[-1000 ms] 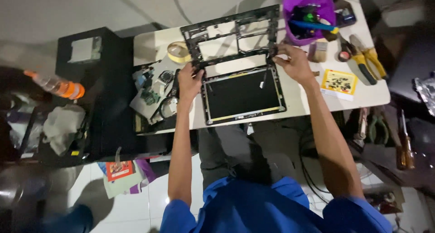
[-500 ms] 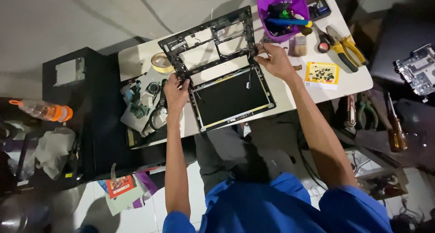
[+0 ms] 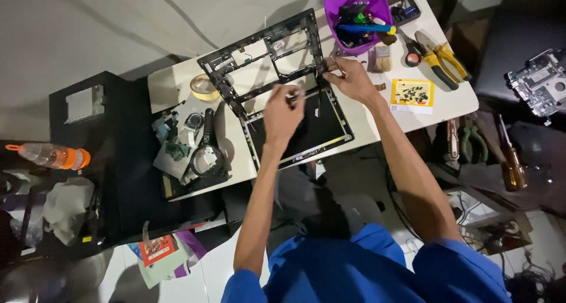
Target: Routing and securing internal laptop cables through the hinge and screen frame
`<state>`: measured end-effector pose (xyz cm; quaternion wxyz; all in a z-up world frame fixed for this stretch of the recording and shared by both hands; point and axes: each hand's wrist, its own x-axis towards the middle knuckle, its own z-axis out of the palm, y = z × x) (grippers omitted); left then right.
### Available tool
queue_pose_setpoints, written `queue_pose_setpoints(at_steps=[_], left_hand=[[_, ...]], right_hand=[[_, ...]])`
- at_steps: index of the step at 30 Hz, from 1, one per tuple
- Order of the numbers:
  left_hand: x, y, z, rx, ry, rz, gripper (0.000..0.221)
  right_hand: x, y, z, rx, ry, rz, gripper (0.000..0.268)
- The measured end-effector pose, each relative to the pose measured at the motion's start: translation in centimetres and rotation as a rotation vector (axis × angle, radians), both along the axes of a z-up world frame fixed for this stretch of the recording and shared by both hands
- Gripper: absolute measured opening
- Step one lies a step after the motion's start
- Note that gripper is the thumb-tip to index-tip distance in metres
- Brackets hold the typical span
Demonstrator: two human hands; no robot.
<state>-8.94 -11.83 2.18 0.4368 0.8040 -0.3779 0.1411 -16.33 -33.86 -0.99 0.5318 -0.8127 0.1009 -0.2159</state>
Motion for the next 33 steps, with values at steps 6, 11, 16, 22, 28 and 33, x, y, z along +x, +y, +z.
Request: queue_pose_setpoints(at_steps=[6,11,16,22,28,33], left_hand=[[0.3,-5.2,-3.3,0.212,0.253,-0.014,0.025],[0.6,-6.1,-3.1,0.235,0.294,0.059,0.018],[0.6,-5.9,-2.2,0.265,0.326,0.051,0.018],[0.6,-5.3,-1.8,0.224,0.363,0.009,0.018],[1.7,-5.0,-3.2,0.118,0.375,-0.086,0.018],[1.3,-5.1,-2.9,0.093,0.346,-0.076,0.015]], right_hand=[[0.0,-0.6,-0.5,-0.003,-0.005,0.008,0.021],[-0.2,-0.3,0.4,0.013,0.018,0.023,0.019],[-0.4,-0.2,0.8,0.021,-0.009,0.021,0.018],[-0.4,-0.4,0.4,0.016,-0.048,0.020,0.013],[-0.6,-0.7,0.3,0.053,-0.043,0.024,0.015],[-0.4,-0.5,0.5,0.076,-0.034,0.030,0.015]])
